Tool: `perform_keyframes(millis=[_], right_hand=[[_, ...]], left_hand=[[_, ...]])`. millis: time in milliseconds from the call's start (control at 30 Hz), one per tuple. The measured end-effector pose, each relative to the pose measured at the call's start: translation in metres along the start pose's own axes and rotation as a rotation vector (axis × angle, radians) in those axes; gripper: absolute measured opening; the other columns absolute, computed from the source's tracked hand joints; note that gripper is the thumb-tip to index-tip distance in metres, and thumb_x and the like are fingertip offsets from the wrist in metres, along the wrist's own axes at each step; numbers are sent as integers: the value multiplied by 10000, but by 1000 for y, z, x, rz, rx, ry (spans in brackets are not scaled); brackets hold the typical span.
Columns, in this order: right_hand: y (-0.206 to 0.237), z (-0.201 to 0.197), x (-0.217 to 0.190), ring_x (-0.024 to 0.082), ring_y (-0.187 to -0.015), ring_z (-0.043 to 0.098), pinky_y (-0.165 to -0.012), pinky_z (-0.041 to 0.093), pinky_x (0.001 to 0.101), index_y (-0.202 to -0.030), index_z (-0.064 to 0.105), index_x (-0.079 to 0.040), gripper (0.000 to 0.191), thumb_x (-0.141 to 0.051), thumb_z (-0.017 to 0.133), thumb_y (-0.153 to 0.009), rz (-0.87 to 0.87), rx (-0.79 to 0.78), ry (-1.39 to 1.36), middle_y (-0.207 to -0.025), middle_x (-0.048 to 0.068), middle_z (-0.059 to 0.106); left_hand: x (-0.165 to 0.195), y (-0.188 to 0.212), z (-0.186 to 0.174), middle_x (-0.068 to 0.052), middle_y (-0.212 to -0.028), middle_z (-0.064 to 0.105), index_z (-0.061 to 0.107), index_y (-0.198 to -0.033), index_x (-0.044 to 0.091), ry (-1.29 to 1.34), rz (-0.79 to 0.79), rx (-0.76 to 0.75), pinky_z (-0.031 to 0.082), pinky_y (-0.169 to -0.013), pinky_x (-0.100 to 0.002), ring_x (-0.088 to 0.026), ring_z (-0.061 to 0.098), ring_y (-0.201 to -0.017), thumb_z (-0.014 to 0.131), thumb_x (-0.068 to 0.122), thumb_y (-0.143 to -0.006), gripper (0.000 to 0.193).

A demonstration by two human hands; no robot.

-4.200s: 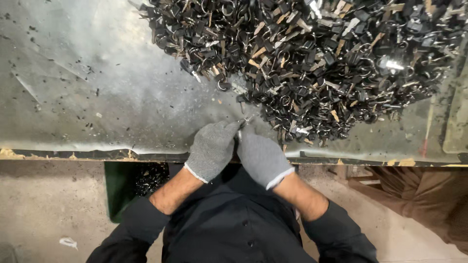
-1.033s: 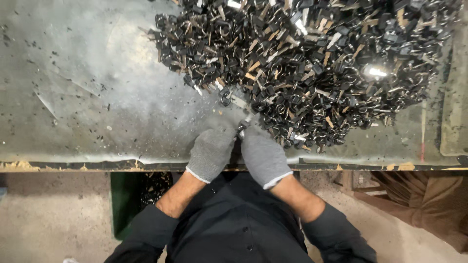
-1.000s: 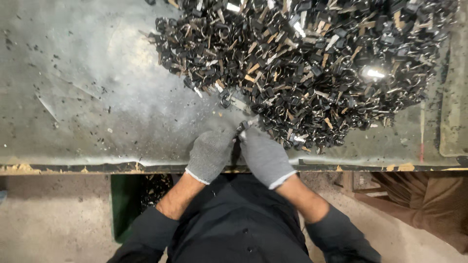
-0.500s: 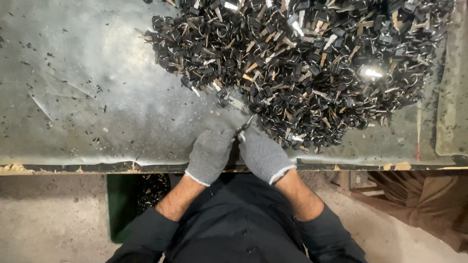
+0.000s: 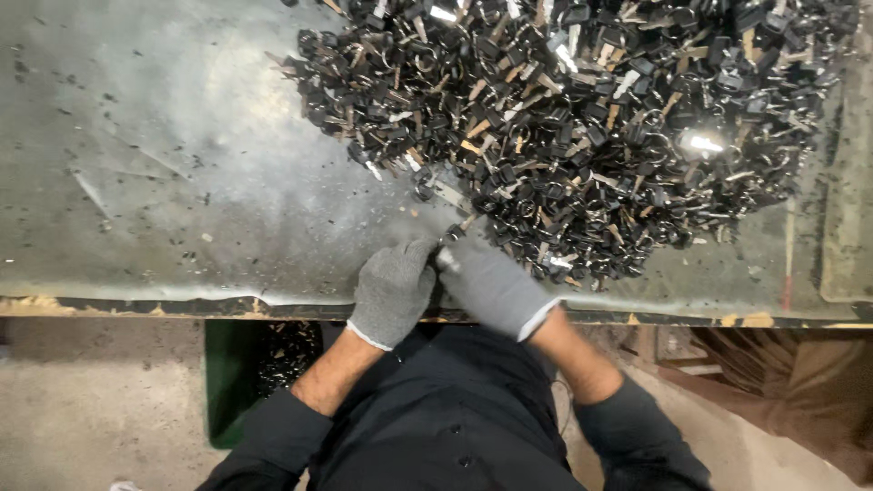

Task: The person, wearing gray gloves, picks small metal parts one at a time from a large pile on a workbench, turns and looks at each piece in both hands, and drops rejected pieces into a green bin below the table edge. The sorting continues steadily across the whole clip.

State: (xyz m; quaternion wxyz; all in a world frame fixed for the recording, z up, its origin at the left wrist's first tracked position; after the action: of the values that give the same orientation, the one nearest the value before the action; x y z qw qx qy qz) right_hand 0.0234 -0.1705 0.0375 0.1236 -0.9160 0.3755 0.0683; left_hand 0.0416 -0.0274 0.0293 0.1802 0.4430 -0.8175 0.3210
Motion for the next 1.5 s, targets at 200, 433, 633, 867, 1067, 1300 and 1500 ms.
perform_keyframes(millis=[200, 433, 633, 867, 1067, 1300, 1500], right_hand=[[17, 6, 4, 353, -664, 722, -486, 570, 427, -1037, 552, -13, 259, -231, 635, -923, 600, -8, -105, -817, 180, 675], [16, 6, -6, 297, -611, 722, -471, 564, 433, -1043, 563, -18, 160, -173, 572, -1003, 686, -354, -2, -805, 165, 677], [5, -2, 3, 343, -655, 727, -521, 578, 438, -1237, 498, 80, 349, -193, 542, -1023, 711, -303, -294, -779, 182, 712], [3, 0, 10, 335, -752, 743, -605, 596, 441, -1257, 492, 50, 408, -253, 581, -998, 881, -337, -245, -878, 202, 721], [14, -1, -1, 269, -645, 720, -486, 603, 392, -1104, 598, 10, 219, -179, 589, -992, 579, -345, -30, -988, 216, 695], [10, -14, -22, 403, -885, 741, -737, 618, 473, -964, 594, -83, 311, -376, 682, -903, 358, -6, 50, -850, 162, 693], [34, 1, 2, 337, -692, 764, -566, 615, 445, -1173, 526, -8, 300, -261, 546, -1012, 1063, -348, -374, -916, 182, 714]], left_hand=[[2, 3, 0, -106, -784, 624, 665, -956, 84, -163, -25, -49, 502, -621, -467, -323, 632, -705, 733, 120, -804, 170], [-6, 2, 0, -110, -750, 643, 660, -864, 99, -35, -69, -50, 499, -585, -489, -350, 643, -663, 754, 143, -767, 142], [-3, 7, 2, -97, -748, 657, 686, -858, 111, -27, -82, -18, 508, -587, -476, -334, 653, -645, 747, 119, -802, 83], [-4, 4, 6, -101, -675, 627, 663, -780, 117, -118, -104, -51, 496, -550, -489, -337, 646, -602, 794, 179, -829, 153], [8, -11, -27, -130, -933, 718, 708, -1019, 45, 390, -141, -149, 564, -740, -434, -320, 716, -836, 796, 159, -807, 256], [4, -69, -2, -144, -1048, 705, 733, -1207, 131, 264, 219, -290, 546, -861, -454, -354, 670, -976, 620, 6, -800, 441], [-4, -47, 12, -118, -972, 683, 668, -1114, 111, 8, 46, -372, 549, -845, -449, -339, 667, -985, 654, 98, -903, 212]])
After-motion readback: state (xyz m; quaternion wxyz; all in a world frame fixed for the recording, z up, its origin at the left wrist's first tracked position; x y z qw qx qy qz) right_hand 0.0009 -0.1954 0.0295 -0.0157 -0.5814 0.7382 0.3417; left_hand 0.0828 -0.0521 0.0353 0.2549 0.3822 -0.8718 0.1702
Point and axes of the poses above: each hand's wrist, its own y-axis away from the middle knuckle, its own z-axis out of the palm, x = y × z, the point moved 4 cm from there along -y, towards the middle knuckle
